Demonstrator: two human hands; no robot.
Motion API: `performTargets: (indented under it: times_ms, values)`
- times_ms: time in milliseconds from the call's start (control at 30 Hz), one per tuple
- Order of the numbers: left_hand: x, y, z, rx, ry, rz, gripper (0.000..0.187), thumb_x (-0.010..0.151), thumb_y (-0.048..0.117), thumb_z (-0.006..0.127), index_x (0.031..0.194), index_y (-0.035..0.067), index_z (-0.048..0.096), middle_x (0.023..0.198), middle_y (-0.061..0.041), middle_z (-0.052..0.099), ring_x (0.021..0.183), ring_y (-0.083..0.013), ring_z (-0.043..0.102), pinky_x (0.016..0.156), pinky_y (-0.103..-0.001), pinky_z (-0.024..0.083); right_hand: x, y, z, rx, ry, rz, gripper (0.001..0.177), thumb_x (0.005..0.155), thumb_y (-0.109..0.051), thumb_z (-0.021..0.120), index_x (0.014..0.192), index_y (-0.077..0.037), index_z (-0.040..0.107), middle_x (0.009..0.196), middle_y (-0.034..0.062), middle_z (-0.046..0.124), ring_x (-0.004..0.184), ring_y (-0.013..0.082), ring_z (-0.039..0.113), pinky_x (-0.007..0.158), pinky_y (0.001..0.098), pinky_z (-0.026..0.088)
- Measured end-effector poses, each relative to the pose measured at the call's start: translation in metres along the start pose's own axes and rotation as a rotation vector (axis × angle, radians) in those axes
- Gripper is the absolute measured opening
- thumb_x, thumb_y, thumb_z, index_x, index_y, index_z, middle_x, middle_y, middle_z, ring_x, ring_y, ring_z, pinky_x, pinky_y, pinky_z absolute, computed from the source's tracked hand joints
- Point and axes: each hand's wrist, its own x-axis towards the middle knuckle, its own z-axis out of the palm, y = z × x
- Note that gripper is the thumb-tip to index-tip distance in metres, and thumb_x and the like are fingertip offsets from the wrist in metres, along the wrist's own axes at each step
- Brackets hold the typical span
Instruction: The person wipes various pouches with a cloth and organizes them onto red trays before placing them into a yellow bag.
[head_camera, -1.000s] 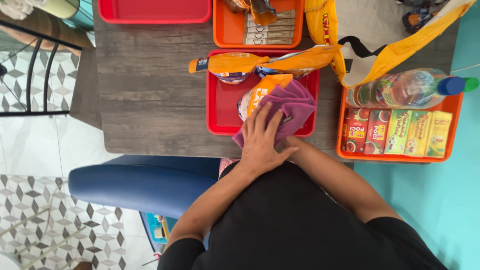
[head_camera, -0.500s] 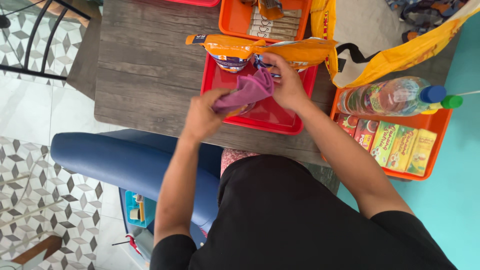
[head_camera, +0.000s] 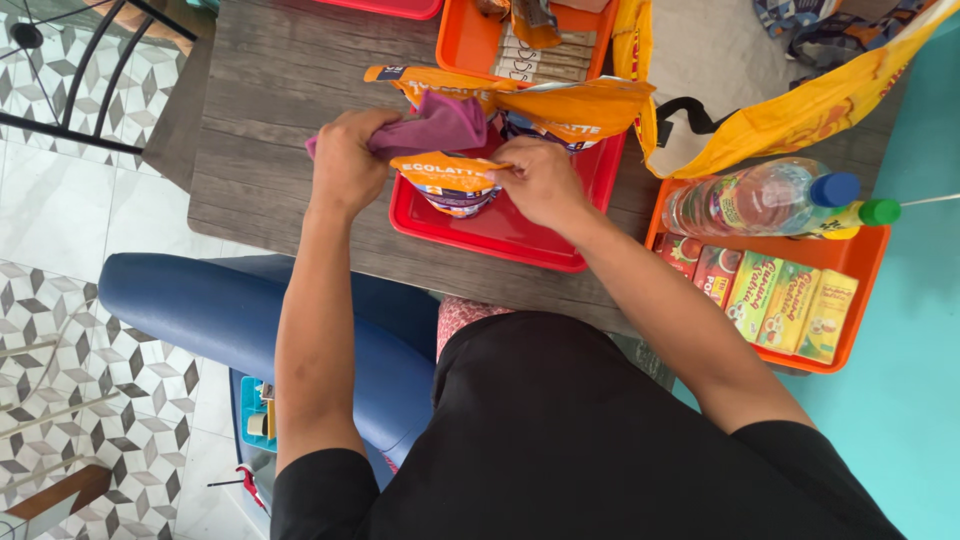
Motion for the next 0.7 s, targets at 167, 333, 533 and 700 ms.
performTargets:
  times_ms: [167, 333, 533, 700]
  values:
    - [-0.01, -0.009, 0.009, -0.027, 0.112, -0.013, 0.033, 0.08, -0.006, 0.074, 0.11, 0.007, 0.075, 0.103, -0.012, 0.076, 0.098, -0.0334, 0.071, 0.085, -0.041, 0.056, -0.001, -0.009, 0.013, 0.066, 0.094, -0.031, 0.009, 0.088, -0.004, 0.077, 0.096, 0.002, 0.076, 0.095, 0.0124, 0.075, 0.078, 0.0238, 0.074, 0.068, 0.0333, 0.057]
    - [-0.003, -0.009, 0.004, 0.009, 0.09, -0.084, 0.031, 0.081, -0.002, 0.082, 0.11, 0.006, 0.075, 0.099, -0.014, 0.076, 0.094, -0.0341, 0.071, 0.081, -0.042, 0.055, 0.003, -0.009, 0.017, 0.036, 0.095, -0.05, 0.011, 0.088, -0.005, 0.078, 0.097, 0.001, 0.077, 0.096, 0.0124, 0.075, 0.081, 0.0246, 0.074, 0.07, 0.0331, 0.058]
    - [0.002, 0.004, -0.018, -0.159, -0.001, -0.096, 0.04, 0.078, -0.002, 0.086, 0.115, 0.004, 0.072, 0.096, -0.015, 0.075, 0.089, -0.0253, 0.075, 0.077, -0.035, 0.057, 0.004, -0.011, 0.01, 0.021, 0.037, -0.007, 0.015, 0.088, -0.006, 0.078, 0.102, 0.0, 0.075, 0.092, 0.0117, 0.073, 0.073, 0.0233, 0.069, 0.066, 0.0322, 0.054]
    - [-0.004, 0.011, -0.027, -0.354, -0.004, -0.639, 0.033, 0.085, -0.002, 0.08, 0.117, 0.002, 0.071, 0.08, -0.007, 0.067, 0.068, -0.0204, 0.064, 0.059, -0.039, 0.05, -0.006, -0.005, 0.006, 0.052, 0.032, -0.038, 0.013, 0.088, -0.008, 0.079, 0.098, 0.0, 0.075, 0.091, 0.0119, 0.073, 0.076, 0.025, 0.069, 0.068, 0.0334, 0.053]
